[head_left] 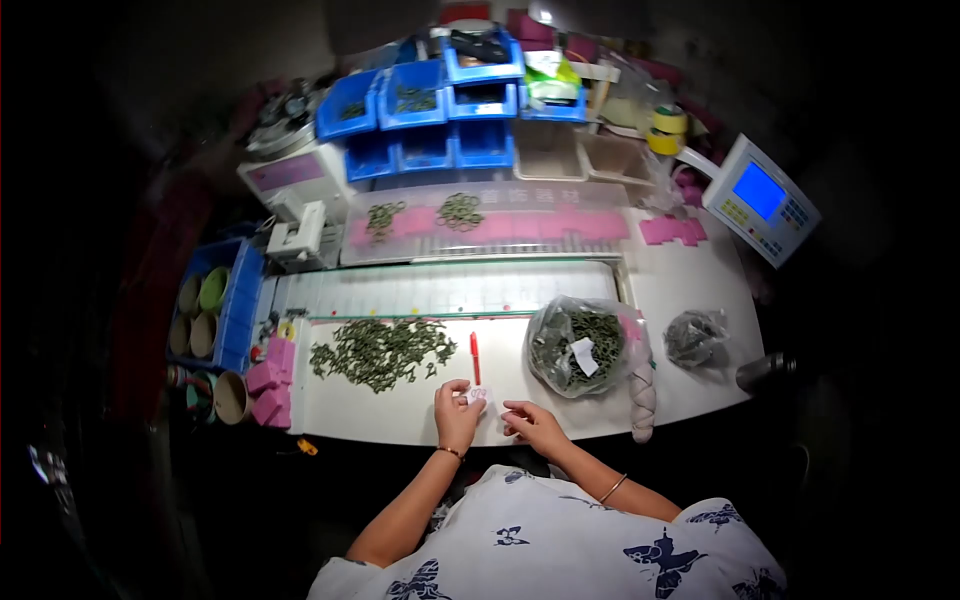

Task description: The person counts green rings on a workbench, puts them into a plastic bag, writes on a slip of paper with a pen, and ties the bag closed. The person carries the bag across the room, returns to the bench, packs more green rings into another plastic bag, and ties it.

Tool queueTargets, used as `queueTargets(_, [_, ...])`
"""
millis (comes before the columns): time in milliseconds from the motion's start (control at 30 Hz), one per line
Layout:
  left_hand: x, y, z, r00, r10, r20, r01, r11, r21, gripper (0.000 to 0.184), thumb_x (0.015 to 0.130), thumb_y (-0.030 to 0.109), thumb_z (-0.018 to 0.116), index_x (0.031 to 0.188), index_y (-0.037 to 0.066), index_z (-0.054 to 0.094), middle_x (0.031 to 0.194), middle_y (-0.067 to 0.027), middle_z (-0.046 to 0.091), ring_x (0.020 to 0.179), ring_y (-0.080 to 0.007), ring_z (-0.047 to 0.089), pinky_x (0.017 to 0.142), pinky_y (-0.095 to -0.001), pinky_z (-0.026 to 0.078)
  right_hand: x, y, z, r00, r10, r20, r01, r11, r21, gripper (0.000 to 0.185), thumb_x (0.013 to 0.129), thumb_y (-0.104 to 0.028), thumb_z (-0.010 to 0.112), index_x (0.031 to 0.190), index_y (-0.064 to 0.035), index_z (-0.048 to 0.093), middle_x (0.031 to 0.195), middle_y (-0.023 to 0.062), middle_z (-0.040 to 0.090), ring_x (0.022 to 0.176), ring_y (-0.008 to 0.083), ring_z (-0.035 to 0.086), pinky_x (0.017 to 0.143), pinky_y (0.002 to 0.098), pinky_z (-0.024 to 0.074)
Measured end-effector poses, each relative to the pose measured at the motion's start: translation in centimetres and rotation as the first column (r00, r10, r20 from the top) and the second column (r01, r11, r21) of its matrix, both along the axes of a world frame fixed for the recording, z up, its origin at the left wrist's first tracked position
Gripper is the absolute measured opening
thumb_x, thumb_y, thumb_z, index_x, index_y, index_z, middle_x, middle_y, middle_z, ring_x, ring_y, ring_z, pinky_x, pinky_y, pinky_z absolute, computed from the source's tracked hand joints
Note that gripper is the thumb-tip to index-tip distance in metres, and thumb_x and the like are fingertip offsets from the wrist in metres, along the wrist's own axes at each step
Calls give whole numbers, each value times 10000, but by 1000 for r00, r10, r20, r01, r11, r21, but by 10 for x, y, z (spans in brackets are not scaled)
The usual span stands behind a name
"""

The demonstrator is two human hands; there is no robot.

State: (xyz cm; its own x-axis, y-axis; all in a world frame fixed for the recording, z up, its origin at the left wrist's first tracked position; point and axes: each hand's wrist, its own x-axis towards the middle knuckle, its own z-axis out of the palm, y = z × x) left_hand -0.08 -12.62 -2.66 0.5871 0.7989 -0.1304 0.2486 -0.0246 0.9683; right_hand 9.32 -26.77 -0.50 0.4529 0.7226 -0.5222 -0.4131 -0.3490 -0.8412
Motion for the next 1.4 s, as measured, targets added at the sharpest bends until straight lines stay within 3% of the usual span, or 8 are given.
queueTargets(67, [7,-19,24,989,-66,136,114,918,-381,367,721,-61,677,1043,25,523,1006,-79,549,834,-165,613,712,-257,510,4,-9,2,956,-97,-277,111,993,36,382,957,-272,500,1268,-54,460,1086,67,594,852,146,614,740,275,495])
queueTargets(333, [38,-61,62,905,-365,220,410,609,-679,207,821,9,648,1006,-19,559,921,-89,656,827,-127,636,739,-234,522,14,-75,10,638,-174,-750,462,866,192,389,942,-429,481,1120,-87,531,1013,72,597,877,225,610,758,335,499])
queueTargets(433, [46,-76,59,895,-402,194,415,587,-695,151,816,-6,643,953,-10,581,935,-90,654,842,-139,639,747,-239,522,11,-100,16,534,-163,-830,577,788,216,439,920,-478,496,1112,-85,539,1002,75,597,878,217,602,765,345,492])
queueTargets(600, [51,-110,47,766,-640,62,643,759,-108,96,756,-20,649,830,31,618,847,-58,628,725,-149,614,681,-260,501,-2,-129,6,358,-391,-848,750,661,12,283,918,-246,574,1042,9,565,949,101,620,878,208,615,810,302,521])
queueTargets(767, [51,-128,55,567,-821,-65,805,535,255,147,711,-19,650,829,65,629,779,-82,542,669,-231,582,628,-313,476,-14,-160,3,556,-532,-639,705,709,23,182,892,-81,569,1024,39,604,943,103,640,803,172,629,759,285,535])
queueTargets(1000, [49,-136,46,522,-840,146,735,357,-577,117,836,62,642,928,-8,622,891,-48,647,793,-120,611,721,-242,492,-48,-159,2,588,-793,-160,805,594,13,180,877,-81,567,1022,-6,643,859,77,663,729,164,631,635,263,515])
queueTargets(1100, [51,-129,38,587,-804,100,569,322,-757,126,815,39,664,914,-4,599,843,-40,633,738,-106,597,674,-228,494,-64,-142,10,451,-549,704,738,673,52,108,837,-70,590,925,-30,638,804,113,650,717,248,635,632,315,510])
queueTargets(1400, [31,-130,9,713,-700,41,391,349,-851,80,845,35,600,919,21,574,820,-47,616,712,-141,598,665,-259,513,-98,-107,25,213,-586,781,847,510,152,91,834,-69,612,908,-19,597,872,137,659,804,308,644,711,356,517])
